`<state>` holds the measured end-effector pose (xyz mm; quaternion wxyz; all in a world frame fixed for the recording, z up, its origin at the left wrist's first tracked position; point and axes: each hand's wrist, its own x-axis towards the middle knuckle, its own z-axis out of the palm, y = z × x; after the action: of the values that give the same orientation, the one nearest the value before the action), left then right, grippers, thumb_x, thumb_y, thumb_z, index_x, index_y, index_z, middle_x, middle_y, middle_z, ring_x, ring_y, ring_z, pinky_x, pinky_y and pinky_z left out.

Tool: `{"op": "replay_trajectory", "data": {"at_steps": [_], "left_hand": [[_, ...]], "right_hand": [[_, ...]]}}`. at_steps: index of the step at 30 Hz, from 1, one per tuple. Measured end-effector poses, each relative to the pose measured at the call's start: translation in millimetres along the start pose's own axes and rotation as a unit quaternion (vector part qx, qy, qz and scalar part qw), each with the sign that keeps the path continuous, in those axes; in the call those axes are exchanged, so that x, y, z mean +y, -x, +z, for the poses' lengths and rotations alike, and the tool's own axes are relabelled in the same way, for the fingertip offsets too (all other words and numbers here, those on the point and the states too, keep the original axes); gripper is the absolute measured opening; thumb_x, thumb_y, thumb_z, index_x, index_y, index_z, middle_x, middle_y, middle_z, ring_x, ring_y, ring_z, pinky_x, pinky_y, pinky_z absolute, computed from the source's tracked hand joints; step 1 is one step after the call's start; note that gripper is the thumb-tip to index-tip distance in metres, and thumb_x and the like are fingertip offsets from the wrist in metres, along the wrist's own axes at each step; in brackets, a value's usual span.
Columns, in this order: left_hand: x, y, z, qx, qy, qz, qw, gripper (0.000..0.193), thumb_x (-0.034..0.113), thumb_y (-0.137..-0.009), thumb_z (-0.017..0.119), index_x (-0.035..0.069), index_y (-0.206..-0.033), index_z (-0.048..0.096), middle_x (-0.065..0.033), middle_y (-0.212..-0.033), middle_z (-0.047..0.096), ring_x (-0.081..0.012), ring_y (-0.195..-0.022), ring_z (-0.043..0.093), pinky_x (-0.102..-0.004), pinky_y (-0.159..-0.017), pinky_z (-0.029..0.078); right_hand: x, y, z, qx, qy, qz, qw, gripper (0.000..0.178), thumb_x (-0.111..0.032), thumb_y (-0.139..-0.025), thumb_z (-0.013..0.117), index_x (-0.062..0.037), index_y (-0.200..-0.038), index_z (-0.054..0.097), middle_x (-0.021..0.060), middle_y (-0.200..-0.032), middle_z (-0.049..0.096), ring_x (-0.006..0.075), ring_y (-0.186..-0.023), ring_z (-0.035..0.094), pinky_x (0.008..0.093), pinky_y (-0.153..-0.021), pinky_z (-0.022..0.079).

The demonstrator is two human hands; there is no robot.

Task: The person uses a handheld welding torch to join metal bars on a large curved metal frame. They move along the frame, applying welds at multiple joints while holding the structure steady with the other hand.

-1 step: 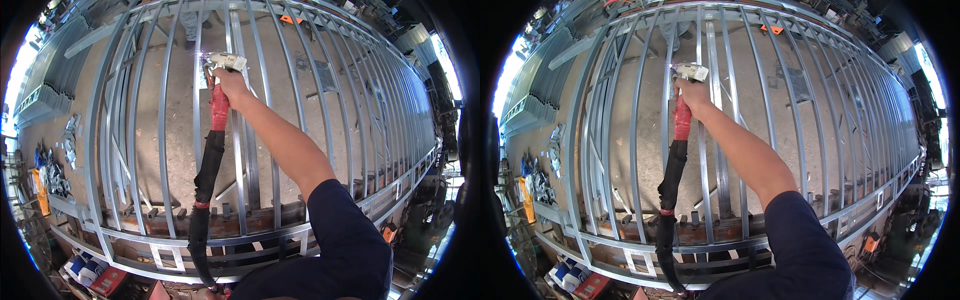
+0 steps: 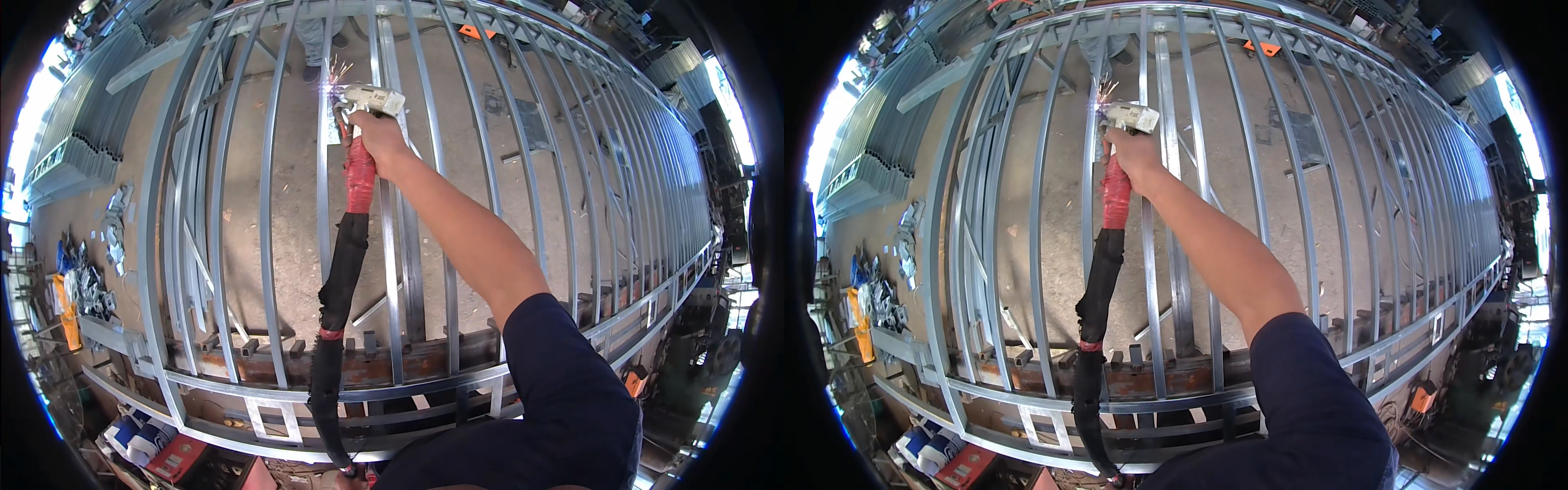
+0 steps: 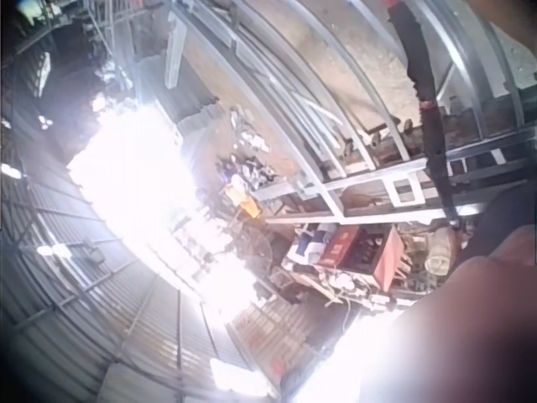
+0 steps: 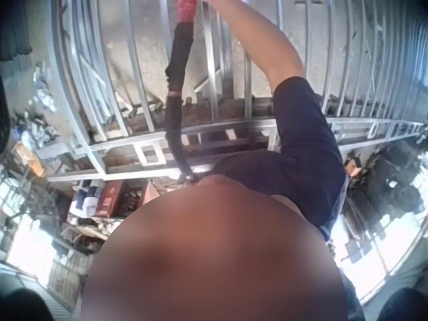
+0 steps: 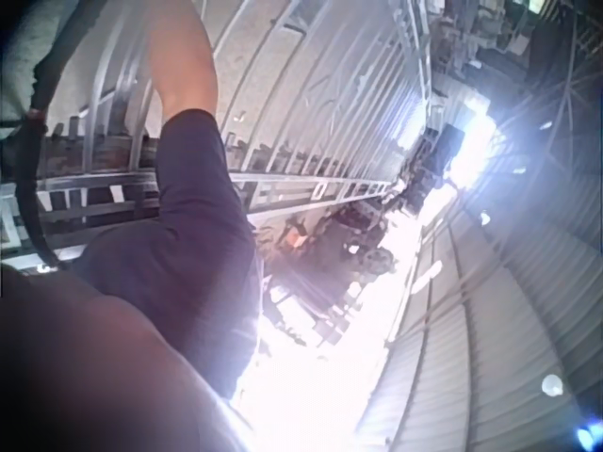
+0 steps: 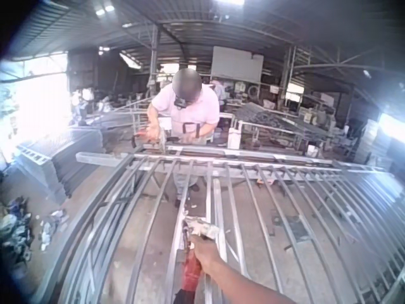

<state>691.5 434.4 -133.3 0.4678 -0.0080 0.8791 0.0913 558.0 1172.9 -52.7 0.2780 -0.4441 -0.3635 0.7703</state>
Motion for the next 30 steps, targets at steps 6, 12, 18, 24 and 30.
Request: {"op": "replay_trajectory", "data": {"at_steps": [6,12,18,24,30], "left_hand": [[-11.8,9.9,4.6,0.001,0.007,-0.013,1.000,0.042,0.043,-0.080,0.085,0.002,-0.081,0.074,-0.0141,-0.070,0.071,-0.0273,-0.066,0.071,-0.0452,-0.064,0.051],[-26.3,14.0,1.2,0.004,0.003,-0.029,1.000,0.043,0.044,-0.079,0.085,0.003,-0.080,0.074,-0.0143,-0.070,0.071,-0.0280,-0.066,0.071,-0.0458,-0.064,0.051],[-33.3,13.9,6.1,0.008,0.015,-0.023,1.000,0.046,0.048,-0.077,0.086,0.003,-0.082,0.075,-0.0160,-0.073,0.072,-0.0313,-0.071,0.074,-0.0468,-0.066,0.052],[-51.6,17.3,8.4,0.018,0.043,-0.033,0.998,0.047,0.046,-0.078,0.087,0.001,-0.084,0.075,-0.0141,-0.071,0.073,-0.0281,-0.069,0.074,-0.0452,-0.065,0.053],[-85.2,23.6,3.0,-0.036,0.045,-0.073,0.996,0.047,0.044,-0.081,0.087,-0.001,-0.086,0.075,-0.0150,-0.071,0.073,-0.0252,-0.069,0.074,-0.0433,-0.064,0.054]], "right_hand": [[-1.7,8.0,1.4,-0.004,0.006,0.005,1.000,0.022,-0.020,-0.094,0.064,-0.0015,-0.106,0.061,0.0148,-0.081,0.063,0.0266,-0.061,0.062,0.0527,-0.055,0.056],[2.8,5.8,-5.0,-0.005,-0.009,0.015,1.000,0.020,-0.019,-0.091,0.064,0.0002,-0.096,0.060,0.0153,-0.077,0.062,0.0270,-0.057,0.061,0.0476,-0.053,0.055],[2.2,7.2,-8.2,-0.009,-0.014,0.029,0.999,0.022,-0.020,-0.092,0.064,-0.0004,-0.100,0.060,0.0148,-0.078,0.061,0.0278,-0.059,0.062,0.0530,-0.052,0.058],[7.8,53.5,-18.7,0.032,-0.063,-0.023,0.997,0.021,-0.020,-0.092,0.066,-0.0009,-0.100,0.061,0.0139,-0.077,0.062,0.0259,-0.056,0.062,0.0482,-0.049,0.057],[24.1,92.6,-37.4,0.010,-0.031,0.036,0.999,0.020,-0.019,-0.090,0.065,-0.0002,-0.097,0.062,0.0147,-0.073,0.064,0.0242,-0.056,0.062,0.0419,-0.052,0.055]]}}
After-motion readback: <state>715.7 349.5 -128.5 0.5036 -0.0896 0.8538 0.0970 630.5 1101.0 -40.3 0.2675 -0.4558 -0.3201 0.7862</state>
